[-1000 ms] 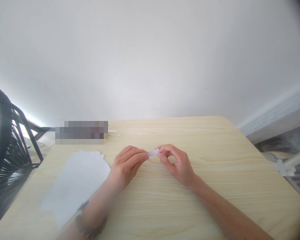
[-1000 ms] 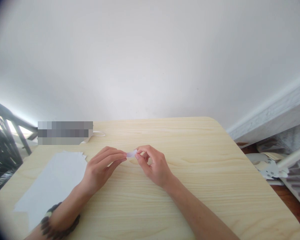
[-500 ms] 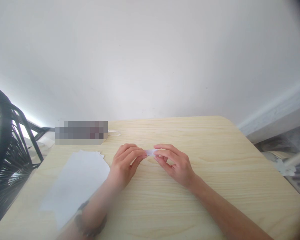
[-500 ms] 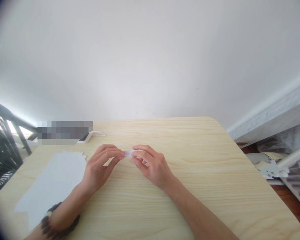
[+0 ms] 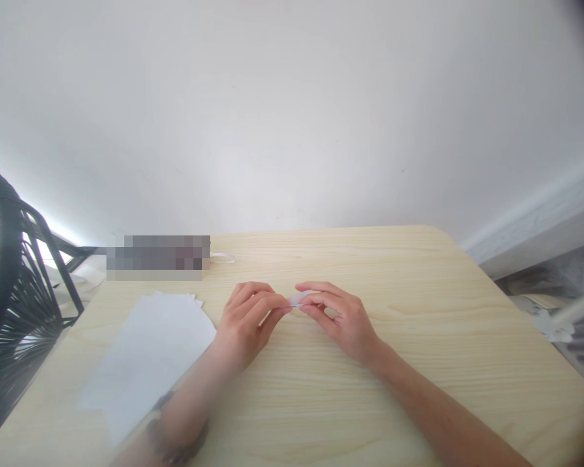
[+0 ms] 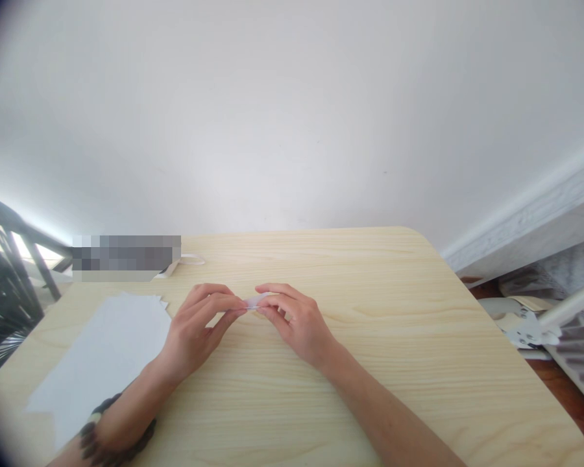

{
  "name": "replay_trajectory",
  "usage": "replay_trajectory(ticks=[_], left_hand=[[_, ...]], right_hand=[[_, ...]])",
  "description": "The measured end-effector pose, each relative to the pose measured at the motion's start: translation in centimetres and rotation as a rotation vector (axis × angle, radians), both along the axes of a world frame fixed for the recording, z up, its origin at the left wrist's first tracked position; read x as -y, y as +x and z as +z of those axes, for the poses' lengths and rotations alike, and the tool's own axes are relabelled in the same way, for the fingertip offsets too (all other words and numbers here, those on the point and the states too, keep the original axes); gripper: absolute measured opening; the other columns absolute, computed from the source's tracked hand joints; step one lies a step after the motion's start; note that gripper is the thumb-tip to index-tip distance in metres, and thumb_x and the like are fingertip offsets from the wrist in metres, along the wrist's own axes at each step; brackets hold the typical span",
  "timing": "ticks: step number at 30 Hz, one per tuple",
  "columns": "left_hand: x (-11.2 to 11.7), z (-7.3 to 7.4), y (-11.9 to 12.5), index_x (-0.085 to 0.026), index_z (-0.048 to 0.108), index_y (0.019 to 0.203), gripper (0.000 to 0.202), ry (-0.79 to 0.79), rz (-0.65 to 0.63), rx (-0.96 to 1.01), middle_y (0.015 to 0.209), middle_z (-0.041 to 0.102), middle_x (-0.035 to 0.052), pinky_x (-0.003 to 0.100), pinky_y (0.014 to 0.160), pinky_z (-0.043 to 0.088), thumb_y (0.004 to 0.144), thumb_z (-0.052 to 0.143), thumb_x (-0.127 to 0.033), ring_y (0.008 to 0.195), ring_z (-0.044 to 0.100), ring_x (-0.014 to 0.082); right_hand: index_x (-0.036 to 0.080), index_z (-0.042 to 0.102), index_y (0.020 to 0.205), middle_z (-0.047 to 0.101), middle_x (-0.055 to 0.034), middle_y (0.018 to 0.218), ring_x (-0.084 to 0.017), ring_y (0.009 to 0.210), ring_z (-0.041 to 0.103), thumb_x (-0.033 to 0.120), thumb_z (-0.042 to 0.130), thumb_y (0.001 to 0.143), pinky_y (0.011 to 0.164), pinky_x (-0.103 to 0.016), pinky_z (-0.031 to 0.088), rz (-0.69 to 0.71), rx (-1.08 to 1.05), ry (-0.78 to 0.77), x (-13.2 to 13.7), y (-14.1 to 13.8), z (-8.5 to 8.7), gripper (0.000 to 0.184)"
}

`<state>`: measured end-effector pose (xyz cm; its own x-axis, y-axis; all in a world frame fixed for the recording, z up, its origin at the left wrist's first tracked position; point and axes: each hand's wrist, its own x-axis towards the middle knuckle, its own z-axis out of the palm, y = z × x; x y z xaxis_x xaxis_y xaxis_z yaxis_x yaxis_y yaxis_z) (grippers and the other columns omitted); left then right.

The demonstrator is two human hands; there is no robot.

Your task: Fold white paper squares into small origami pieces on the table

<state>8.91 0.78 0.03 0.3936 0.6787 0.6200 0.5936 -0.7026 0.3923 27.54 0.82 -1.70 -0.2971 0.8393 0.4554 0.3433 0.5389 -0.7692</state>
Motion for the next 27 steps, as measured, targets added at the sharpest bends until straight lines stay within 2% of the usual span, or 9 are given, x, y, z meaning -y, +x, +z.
replay_trajectory(ticks=[2, 5, 11, 17, 22, 27], left_hand=[[0.00, -0.07, 0.03, -0.019, 0.059, 0.086, 0.012, -0.045, -0.033, 0.021, 0.075, 0.065, 0.0024, 0.030, 0.068, 0.046, 0.075, 0.059, -0.012, 0.075, 0.056, 0.0158], [0.02, -0.23, 0.12, -0.019, 0.057, 0.095, 0.019, -0.127, -0.080, 0.077, 0.085, 0.063, 0.0052, 0.028, 0.069, 0.048, 0.077, 0.057, -0.012, 0.078, 0.058, 0.0149], [-0.03, -0.43, 0.12, -0.020, 0.055, 0.098, 0.020, -0.179, -0.043, 0.146, 0.096, 0.060, 0.0061, 0.028, 0.075, 0.048, 0.079, 0.054, -0.014, 0.089, 0.057, 0.0161], [0.02, -0.47, -0.01, -0.021, 0.056, 0.094, 0.017, -0.454, 0.053, 0.176, 0.089, 0.065, 0.0031, 0.026, 0.068, 0.049, 0.077, 0.057, -0.024, 0.078, 0.060, 0.0152], [0.07, -0.52, 0.13, -0.020, 0.054, 0.097, 0.023, -0.569, 0.071, 0.243, 0.089, 0.066, 0.0023, 0.024, 0.064, 0.047, 0.075, 0.059, -0.027, 0.075, 0.061, 0.0150], [0.08, -0.31, 0.14, -0.021, 0.062, 0.087, 0.018, -0.639, 0.130, 0.182, 0.077, 0.069, -0.0013, 0.022, 0.057, 0.044, 0.074, 0.059, -0.033, 0.067, 0.060, 0.0146]], right_hand=[[0.021, 0.064, 0.084, 0.062, -0.0053, 0.106, -0.017, 0.095, 0.059, 0.020, 0.052, 0.081, 0.073, -0.028, 0.054, -0.017, -0.017, -0.018, -0.02, 0.05, -0.02, 0.012], [0.021, 0.065, 0.087, 0.061, -0.0057, 0.110, -0.019, 0.096, 0.060, 0.022, 0.055, 0.080, 0.065, -0.026, 0.056, -0.059, -0.072, -0.080, -0.08, 0.18, -0.21, 0.013], [0.021, 0.066, 0.088, 0.069, -0.0025, 0.078, -0.016, 0.070, 0.066, 0.024, 0.055, 0.080, 0.065, -0.027, 0.055, -0.085, -0.121, -0.127, -0.16, 0.24, -0.43, 0.014], [0.021, 0.064, 0.091, 0.068, -0.0029, 0.077, -0.015, 0.069, 0.064, 0.023, 0.051, 0.082, 0.064, -0.026, 0.053, -0.072, -0.110, -0.112, -0.07, 0.23, -0.35, 0.015], [0.019, 0.062, 0.089, 0.066, -0.0033, 0.081, -0.014, 0.073, 0.063, 0.021, 0.050, 0.083, 0.066, -0.025, 0.051, -0.059, -0.064, -0.104, -0.06, 0.25, -0.15, 0.013], [0.019, 0.062, 0.088, 0.067, -0.0033, 0.083, -0.015, 0.074, 0.064, 0.022, 0.051, 0.083, 0.067, -0.026, 0.052, -0.053, -0.071, -0.161, 0.00, 0.22, -0.15, 0.013]])
